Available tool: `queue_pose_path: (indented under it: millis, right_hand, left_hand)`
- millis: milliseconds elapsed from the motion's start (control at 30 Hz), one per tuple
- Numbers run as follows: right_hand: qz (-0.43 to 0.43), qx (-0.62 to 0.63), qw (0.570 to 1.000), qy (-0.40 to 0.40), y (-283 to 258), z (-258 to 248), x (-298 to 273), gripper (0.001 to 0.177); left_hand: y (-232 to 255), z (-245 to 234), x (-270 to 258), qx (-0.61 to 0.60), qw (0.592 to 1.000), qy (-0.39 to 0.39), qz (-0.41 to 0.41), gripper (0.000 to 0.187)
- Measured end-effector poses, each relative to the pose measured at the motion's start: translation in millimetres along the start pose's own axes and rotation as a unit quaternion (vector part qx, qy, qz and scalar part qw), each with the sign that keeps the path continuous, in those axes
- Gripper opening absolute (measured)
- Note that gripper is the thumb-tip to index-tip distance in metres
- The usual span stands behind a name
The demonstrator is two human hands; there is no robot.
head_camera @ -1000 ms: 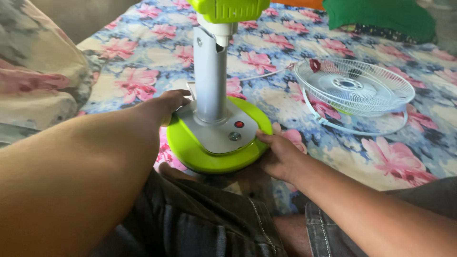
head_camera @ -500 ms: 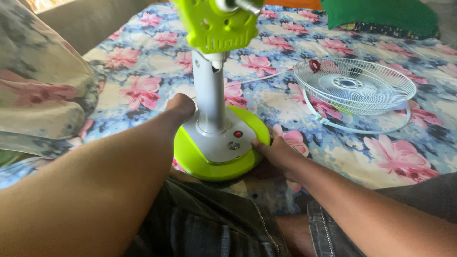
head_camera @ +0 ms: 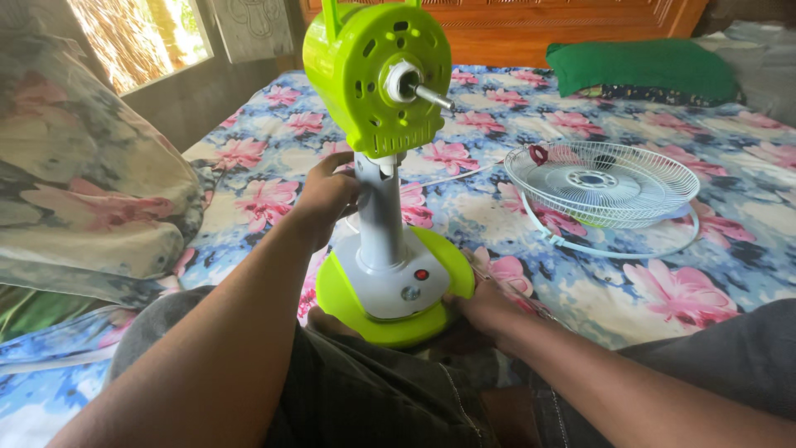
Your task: The person reassembles an electric fan by connecting internal wires, securing the rear motor cover with a screwdriver, and attaching the front wire cage. The fan is placed upright on the bed after assembly.
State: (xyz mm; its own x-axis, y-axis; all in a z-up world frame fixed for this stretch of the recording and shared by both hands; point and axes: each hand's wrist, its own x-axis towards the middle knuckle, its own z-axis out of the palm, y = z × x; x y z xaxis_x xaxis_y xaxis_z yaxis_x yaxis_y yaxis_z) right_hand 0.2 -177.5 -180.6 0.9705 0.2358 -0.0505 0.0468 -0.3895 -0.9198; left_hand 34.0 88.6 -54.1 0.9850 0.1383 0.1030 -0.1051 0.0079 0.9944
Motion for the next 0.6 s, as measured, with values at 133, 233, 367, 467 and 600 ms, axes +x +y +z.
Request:
queue_pose_path:
  millis: [133, 233, 367, 467, 600]
  right_hand:
    - [0.262, -0.032, 0.955, -0.136, -9.5, -29.2, -7.4, 0.073]
    - [0.178, -0.003, 0.973, -0.148, -30.5, -63.8, 15.1, 0.046]
    - [-0.043, 0.130, 0.990, -0.019, -102.8, -91.0, 60.8, 0.061]
    - [-0.253, 0.158, 0.949, -0.100, -179.6, -105.7, 83.4, 0.085]
    - [-0.336, 0.156, 0.872, -0.320, -239.7, -93.5, 82.9, 0.092]
  left_hand:
    - [-0.2, 7.6, -7.7, -0.034, 0.997, -0.024, 0.072, 0.081]
    - [0.6, 7.4, -8.6, -0.029, 0.990, 0.041, 0.134, 0.083]
    - [18.1, 6.7, -13.2, -0.179, 0.962, 0.095, 0.183, 0.083]
    - [40.6, 10.9, -26.8, -0.170, 0.956, 0.071, 0.230, 0.097]
    - [72.9, 33.3, -44.7, -0.072, 0.959, 0.014, 0.275, 0.123]
